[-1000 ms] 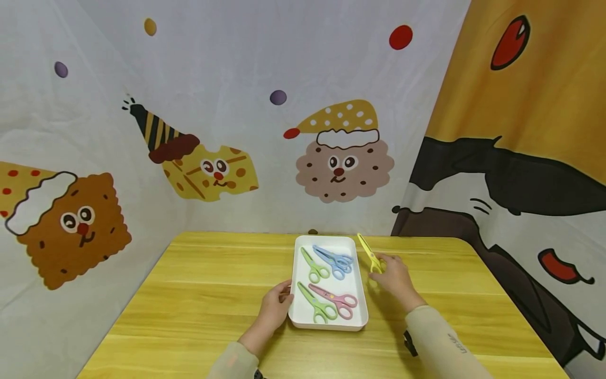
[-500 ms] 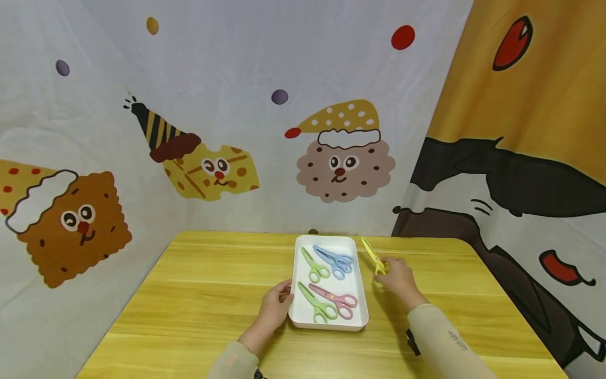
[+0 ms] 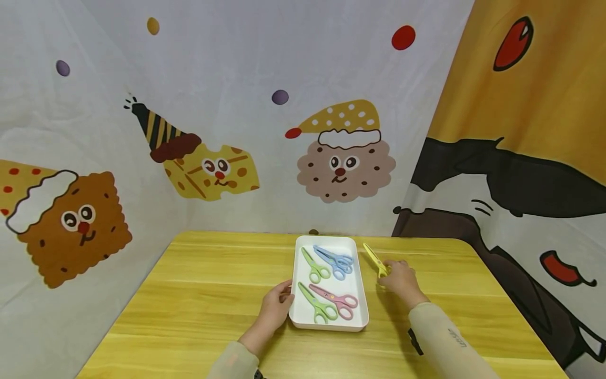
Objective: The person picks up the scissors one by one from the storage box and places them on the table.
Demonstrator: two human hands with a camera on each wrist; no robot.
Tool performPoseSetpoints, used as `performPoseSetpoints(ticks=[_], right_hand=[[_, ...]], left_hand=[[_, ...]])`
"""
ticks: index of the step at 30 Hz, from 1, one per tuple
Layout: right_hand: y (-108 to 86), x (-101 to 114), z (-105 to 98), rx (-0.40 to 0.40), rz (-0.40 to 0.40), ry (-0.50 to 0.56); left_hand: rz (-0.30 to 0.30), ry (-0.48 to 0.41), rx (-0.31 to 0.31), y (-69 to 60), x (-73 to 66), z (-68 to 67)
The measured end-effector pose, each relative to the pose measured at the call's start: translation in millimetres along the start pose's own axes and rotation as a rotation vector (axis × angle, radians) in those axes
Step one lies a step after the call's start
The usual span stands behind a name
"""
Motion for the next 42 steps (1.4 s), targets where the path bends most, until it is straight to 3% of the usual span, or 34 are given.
performPoseSetpoints(ticks=[42], right_hand=[[0.5,4.6,5.0,0.018,0.022,-0.082]], left_hand=[[0.013,0.009,0.002,1.3,2.9,1.1]])
Point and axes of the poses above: each hand's wrist, its own y-axis towards the middle knuckle, its own z-axis out of the palm, x = y × z, the point moved 6 cm from there along y, towards the middle knuckle, and after that the axes turned 8 degrees about z, right-handed, at the moved point
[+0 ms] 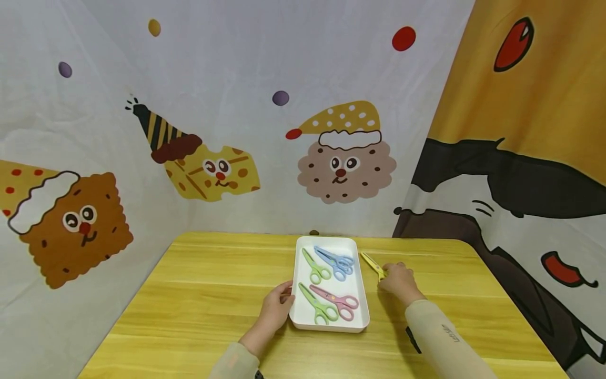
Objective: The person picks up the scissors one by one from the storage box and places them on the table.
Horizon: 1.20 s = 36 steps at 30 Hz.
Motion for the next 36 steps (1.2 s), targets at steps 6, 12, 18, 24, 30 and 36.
performPoseSetpoints(ticks=[6,12,18,24,30,36], right_hand=[[-0.3,0.5,0.5,0.02,-0.027,-0.023],[3.2,-1.2,2.9,0.031,-0.041,-0.037],[2.5,0.0,1.3,0.045,-0.049,-0.039],[2.7,1.5,2.1,0.046,-0.044,-0.063],[3.2,1.3,3.9,0.06,-0.009,-0.055],[3.3,-0.9,6.1,0.058,0.009,-0.028]], left_hand=[[-0.003,0.003,0.0,0.1,-0.2,-0.2],[0.0,0.002,0.0,0.1,-1.4,-0.6],[-0.001,0.0,0.002,-0.1,-1.4,-0.5],[-0.005,-0.007,0.003,-0.3,-0.5,-0.2],[-0.009,0.003,-0.006,0.0,-0.8,-0.5],[-0.002,0.003,0.003,0.2,-0.1,-0.2]])
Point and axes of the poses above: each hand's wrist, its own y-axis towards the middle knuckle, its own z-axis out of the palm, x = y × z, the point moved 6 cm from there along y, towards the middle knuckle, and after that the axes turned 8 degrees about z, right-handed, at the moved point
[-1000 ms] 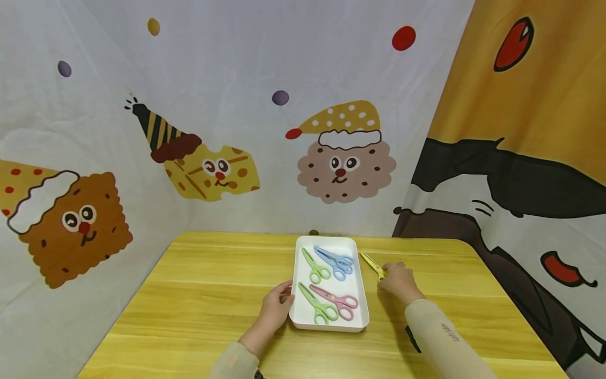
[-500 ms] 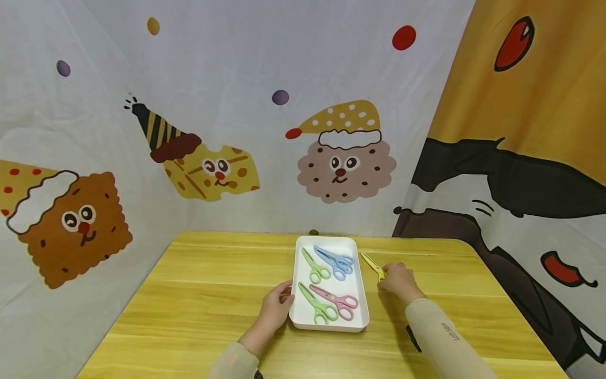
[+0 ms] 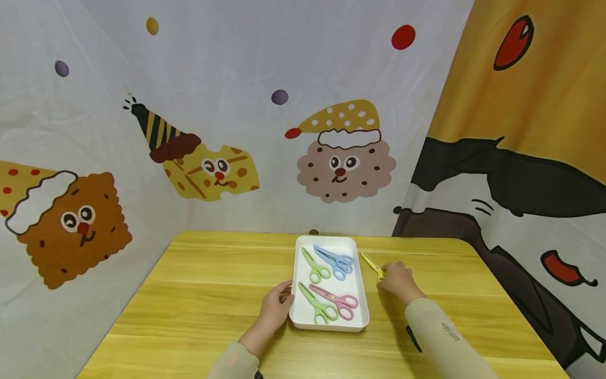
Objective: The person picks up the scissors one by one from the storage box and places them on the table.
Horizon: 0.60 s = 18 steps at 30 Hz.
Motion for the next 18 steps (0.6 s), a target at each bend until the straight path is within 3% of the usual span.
performPoseSetpoints(ticks=[12,18], right_hand=[[-8.4,5,-4,-0.026,-0.033,-0.009],[-14.2,19,-8,-0.094,-0.118,-0.005]], left_hand=[[0.002,0.014,-0.009,0.1,0.0,0.3],[0.0,0.017,-0.008,-0.4,-1.3,-0.6]])
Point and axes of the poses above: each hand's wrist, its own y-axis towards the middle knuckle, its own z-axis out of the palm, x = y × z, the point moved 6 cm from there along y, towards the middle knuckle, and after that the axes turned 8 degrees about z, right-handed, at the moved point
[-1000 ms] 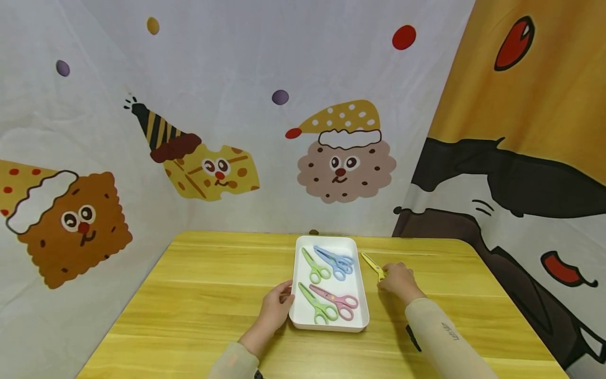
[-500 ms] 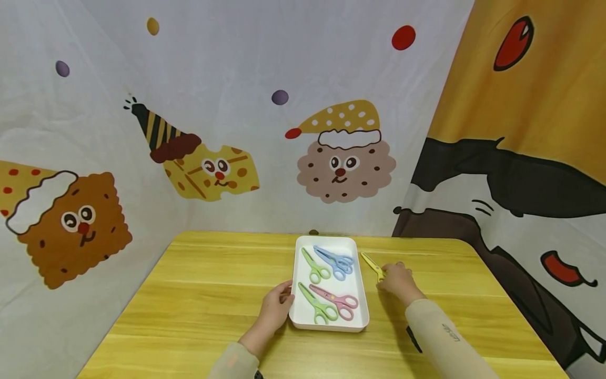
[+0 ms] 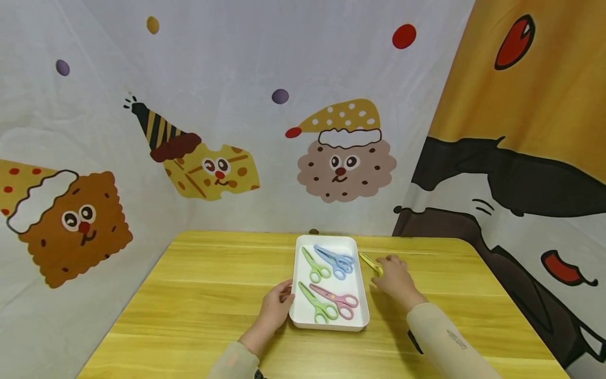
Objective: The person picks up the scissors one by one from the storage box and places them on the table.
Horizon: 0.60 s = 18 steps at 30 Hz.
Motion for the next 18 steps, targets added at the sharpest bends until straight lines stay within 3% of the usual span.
performPoseSetpoints(ticks=[7,18], right_hand=[[-7.1,19,1,-0.056,-0.086,0.038],[-26.7,47,9,-0.046,-0.317,0.078]], left_hand=[[0.005,-0.012,0.001,-0.4,-1.7,-0.5],[0.011,-0.047,-0.008,-0.5,-2.0,-0.5]])
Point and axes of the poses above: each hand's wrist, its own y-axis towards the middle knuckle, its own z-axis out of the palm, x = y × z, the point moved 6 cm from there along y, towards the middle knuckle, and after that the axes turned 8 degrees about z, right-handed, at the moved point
